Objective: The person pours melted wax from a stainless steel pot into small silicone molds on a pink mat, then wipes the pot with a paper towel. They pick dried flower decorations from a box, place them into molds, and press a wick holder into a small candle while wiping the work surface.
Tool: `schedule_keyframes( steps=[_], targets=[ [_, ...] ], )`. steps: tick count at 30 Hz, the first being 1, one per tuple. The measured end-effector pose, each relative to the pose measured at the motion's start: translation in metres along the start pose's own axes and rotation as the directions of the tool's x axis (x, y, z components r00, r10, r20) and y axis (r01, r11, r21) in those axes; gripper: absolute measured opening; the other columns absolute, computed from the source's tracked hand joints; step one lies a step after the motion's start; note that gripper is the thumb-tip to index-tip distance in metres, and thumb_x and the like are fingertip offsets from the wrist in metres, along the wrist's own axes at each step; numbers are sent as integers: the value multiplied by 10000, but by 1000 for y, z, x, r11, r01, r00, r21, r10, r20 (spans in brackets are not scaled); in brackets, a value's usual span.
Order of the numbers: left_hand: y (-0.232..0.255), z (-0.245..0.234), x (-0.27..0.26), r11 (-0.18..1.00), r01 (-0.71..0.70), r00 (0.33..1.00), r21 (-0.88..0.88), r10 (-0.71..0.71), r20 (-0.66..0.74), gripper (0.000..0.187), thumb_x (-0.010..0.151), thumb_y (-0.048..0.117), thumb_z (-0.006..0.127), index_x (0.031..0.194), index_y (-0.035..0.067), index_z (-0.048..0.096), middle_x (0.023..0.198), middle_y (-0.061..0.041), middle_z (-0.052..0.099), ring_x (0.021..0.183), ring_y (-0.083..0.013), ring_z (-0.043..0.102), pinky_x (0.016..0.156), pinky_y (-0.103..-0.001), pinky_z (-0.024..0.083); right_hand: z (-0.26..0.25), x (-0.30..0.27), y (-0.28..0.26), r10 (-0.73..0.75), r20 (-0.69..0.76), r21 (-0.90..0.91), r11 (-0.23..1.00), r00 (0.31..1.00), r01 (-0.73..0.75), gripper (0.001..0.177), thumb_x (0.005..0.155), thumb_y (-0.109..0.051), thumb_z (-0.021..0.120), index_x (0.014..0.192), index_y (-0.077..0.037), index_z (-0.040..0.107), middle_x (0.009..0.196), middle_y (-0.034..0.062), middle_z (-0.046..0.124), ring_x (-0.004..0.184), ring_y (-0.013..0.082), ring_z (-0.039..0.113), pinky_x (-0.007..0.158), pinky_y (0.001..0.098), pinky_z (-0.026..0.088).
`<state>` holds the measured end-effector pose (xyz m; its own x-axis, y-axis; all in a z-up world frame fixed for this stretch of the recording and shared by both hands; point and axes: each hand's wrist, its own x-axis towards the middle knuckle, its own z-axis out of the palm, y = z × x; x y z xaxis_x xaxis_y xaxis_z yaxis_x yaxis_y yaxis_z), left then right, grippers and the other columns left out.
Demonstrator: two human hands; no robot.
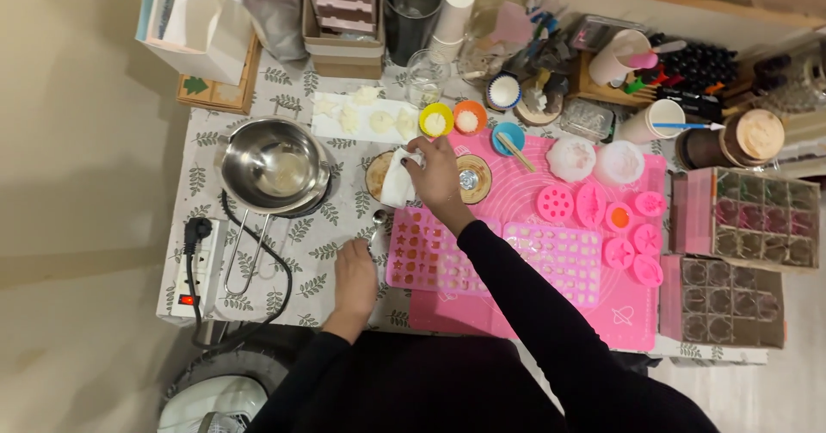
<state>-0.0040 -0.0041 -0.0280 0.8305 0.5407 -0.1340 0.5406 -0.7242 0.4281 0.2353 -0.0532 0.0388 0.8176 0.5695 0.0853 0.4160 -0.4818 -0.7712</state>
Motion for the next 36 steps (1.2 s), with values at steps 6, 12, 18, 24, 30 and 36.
schedule_keyframes(
  steps=[6, 12, 18, 24, 30, 36],
  targets=[
    [5, 0, 1, 999, -28, 995, -17, 26, -95, 496, 769, -93, 509, 1264, -113, 514, 1162, -266, 582, 1069, -424, 575, 948, -462, 470, -12, -8, -26, -56, -73, -119, 992, 996, 47, 426, 838, -164, 800, 1183, -37, 587, 1099, 192, 488, 993, 368, 551, 840, 454, 470],
    [8, 4, 7, 997, -3, 1000, 80, 1, 32, 349, 788, -45, 576, 1134, -65, 534, 1065, -220, 604, 992, -377, 624, 822, -439, 541, -28, -46, -21, -79, -208, -58, 996, 975, 68, 380, 925, -135, 734, 1230, 10, 561, 1128, 176, 525, 1007, 316, 582, 825, 405, 499],
    [12, -10, 11, 1000, 3, 999, -5, -3, -49, 259, 796, -24, 606, 1036, -70, 522, 991, -246, 609, 899, -399, 652, 765, -439, 567, -41, -101, -17, 232, -87, 55, 972, 969, -228, 262, 976, -128, 645, 1201, 0, 599, 1090, 121, 556, 697, 182, 570, 639, 327, 497],
    [6, 14, 12, 983, 140, 990, -121, -139, 14, 247, 821, -12, 643, 1028, -88, 532, 954, -273, 650, 865, -432, 689, 750, -474, 578, -46, -139, -17, 265, 10, 118, 957, 964, -265, 232, 934, -97, 632, 1145, -5, 614, 1063, 114, 576, 662, 171, 620, 606, 324, 513],
    [16, 4, 19, 965, 231, 970, -121, -219, 102, 303, 807, 48, 711, 1021, -96, 552, 911, -275, 685, 832, -428, 710, 738, -472, 586, -41, -162, -16, 261, 189, 185, 938, 947, -295, 187, 926, -105, 642, 1102, -41, 649, 1007, 103, 639, 709, 189, 693, 638, 330, 558],
    [-1, -1, 17, 943, 306, 947, -128, -288, 141, 242, 785, 88, 755, 943, -68, 658, 913, -261, 715, 847, -405, 708, 767, -453, 572, -32, -177, -10, 272, 365, 178, 919, 891, -353, 165, 920, -137, 669, 1060, -52, 698, 977, 100, 692, 734, 187, 704, 692, 315, 579]
  ],
)
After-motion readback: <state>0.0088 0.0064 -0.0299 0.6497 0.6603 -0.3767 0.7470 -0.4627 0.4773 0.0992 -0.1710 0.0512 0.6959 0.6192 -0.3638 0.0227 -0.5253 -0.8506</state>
